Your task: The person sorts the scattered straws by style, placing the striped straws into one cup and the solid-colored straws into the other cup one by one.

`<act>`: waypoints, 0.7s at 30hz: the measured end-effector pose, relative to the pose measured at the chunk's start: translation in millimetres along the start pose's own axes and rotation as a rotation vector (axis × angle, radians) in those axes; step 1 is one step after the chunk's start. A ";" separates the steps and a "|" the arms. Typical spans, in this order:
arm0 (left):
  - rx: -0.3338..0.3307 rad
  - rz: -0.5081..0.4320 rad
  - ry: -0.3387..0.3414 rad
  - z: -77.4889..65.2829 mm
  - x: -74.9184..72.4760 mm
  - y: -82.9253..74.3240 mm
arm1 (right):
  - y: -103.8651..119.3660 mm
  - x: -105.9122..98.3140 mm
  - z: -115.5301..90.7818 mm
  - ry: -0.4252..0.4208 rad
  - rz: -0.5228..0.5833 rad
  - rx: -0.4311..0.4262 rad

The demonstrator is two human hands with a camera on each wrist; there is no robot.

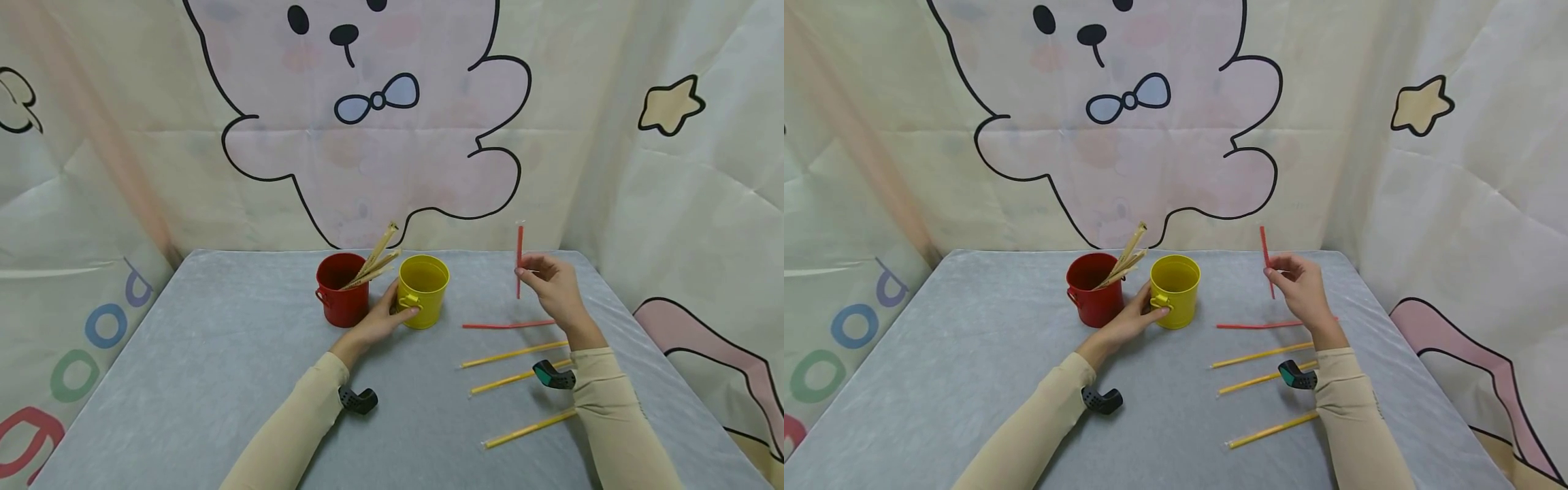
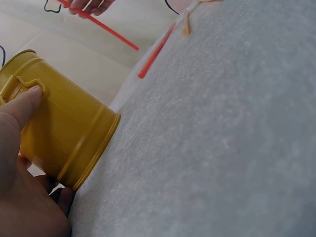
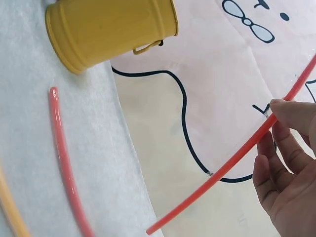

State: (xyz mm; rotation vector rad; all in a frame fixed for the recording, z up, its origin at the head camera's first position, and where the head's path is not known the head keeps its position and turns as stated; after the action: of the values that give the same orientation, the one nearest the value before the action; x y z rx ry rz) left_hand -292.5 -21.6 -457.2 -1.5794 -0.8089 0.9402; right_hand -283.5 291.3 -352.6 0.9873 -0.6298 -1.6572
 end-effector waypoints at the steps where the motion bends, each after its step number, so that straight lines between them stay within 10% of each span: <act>1: 0.001 -0.001 0.000 0.0 0.0 -0.2 | 0.4 -0.2 -0.1 -0.010 0.037 0.007; 21: -0.008 0.016 -0.005 -1.5 0.2 -2.4 | 9.9 -1.6 2.4 -0.219 0.558 0.045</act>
State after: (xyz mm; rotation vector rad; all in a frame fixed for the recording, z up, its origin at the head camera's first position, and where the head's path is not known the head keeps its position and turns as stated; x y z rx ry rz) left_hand -291.1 -21.6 -454.7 -1.5929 -0.8052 0.9535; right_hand -280.3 289.7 -342.9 0.5872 -0.9914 -1.2598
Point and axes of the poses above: each hand's wrist, its own z-axis towards the middle knuckle, its own x-axis out of the palm, y = z × x, the point moved 5 cm from there along z, towards the middle knuckle, and after that the axes turned 4 degrees about -x, right-handed, at the moved point
